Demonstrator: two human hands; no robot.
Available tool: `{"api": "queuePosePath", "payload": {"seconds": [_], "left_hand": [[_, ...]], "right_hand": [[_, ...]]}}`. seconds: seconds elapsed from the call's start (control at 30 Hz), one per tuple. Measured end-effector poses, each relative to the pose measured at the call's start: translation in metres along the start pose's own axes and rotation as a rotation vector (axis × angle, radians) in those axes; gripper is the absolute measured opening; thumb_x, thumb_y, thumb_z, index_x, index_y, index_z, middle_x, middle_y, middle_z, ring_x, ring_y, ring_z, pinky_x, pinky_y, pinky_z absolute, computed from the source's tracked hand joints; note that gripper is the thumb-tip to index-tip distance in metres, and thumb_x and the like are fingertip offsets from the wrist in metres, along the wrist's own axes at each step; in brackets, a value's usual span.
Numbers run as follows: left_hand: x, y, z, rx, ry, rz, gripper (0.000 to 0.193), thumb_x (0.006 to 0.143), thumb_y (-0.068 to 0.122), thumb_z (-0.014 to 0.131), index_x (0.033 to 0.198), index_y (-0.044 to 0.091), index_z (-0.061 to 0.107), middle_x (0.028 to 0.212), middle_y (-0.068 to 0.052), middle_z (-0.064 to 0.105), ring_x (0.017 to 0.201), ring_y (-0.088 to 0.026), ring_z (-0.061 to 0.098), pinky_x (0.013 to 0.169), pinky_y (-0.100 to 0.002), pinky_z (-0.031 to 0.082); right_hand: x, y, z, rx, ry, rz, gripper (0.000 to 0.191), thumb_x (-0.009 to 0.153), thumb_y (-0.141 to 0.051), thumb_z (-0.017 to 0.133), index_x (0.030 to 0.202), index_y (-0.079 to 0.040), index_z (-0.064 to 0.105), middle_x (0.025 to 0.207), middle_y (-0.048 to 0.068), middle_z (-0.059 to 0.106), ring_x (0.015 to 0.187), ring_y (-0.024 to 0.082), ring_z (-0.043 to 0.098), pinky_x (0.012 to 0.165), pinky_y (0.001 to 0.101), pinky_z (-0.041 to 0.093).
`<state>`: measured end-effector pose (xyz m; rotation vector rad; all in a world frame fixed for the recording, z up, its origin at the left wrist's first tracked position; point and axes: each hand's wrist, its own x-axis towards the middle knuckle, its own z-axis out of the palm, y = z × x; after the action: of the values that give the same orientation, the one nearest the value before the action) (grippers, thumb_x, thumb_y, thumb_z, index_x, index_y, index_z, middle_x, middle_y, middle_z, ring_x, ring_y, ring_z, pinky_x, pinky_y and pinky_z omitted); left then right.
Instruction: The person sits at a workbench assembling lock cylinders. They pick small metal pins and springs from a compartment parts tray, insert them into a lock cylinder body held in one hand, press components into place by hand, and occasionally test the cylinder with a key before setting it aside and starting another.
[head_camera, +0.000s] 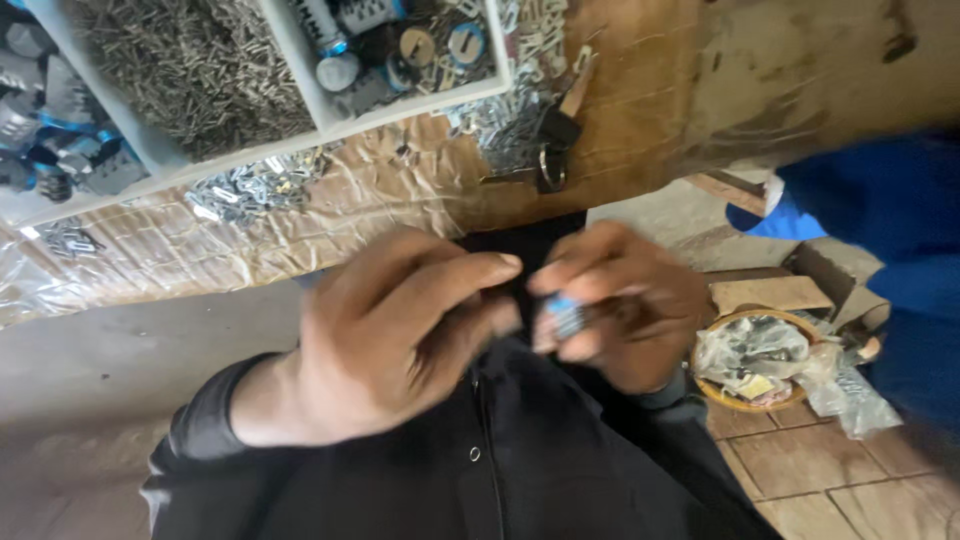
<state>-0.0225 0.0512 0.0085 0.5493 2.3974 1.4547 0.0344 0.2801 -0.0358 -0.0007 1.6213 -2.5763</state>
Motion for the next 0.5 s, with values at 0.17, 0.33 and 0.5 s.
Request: {"api": "queuePosePath", "payload": {"seconds": [0.17,0.33,0.5], "left_hand": [[0.044,0.008,0.021,0.6,0.24,0.216,0.031,0.086,0.026,0.086,0.108,0.006,0.076,0.1,-0.006,0.058,0.087,-0.024,0.055,0.071,-0.037,0.049],[0.047,0.011,-0.005,0.355,0.134,0.271,0.022,0.085,0.005,0.078,0.107,0.005,0.074,0.109,-0.006,0.065,0.099,-0.027,0.064,0.085,-0.037,0.057],[-0.026,-0.028,-0.055,-0.292,0.355,0.185,0.021,0.083,0.003,0.078,0.104,0.005,0.074,0.103,-0.006,0.067,0.087,-0.022,0.065,0.075,-0.036,0.054]], "right_hand": [[-0.016,0.006,-0.019,-0.011,0.414,-0.198,0.021,0.099,-0.011,0.081,0.113,-0.001,0.069,0.099,0.017,0.07,0.072,0.015,0.059,0.055,0.02,0.047],[-0.012,0.012,-0.022,-0.028,0.403,-0.224,0.02,0.099,-0.008,0.081,0.112,-0.002,0.069,0.102,0.017,0.069,0.074,0.017,0.059,0.056,0.0189,0.048],[0.004,0.014,0.015,0.036,0.089,-0.016,0.015,0.096,0.001,0.077,0.108,-0.005,0.072,0.11,0.018,0.07,0.077,0.017,0.069,0.062,0.0244,0.061]]}}
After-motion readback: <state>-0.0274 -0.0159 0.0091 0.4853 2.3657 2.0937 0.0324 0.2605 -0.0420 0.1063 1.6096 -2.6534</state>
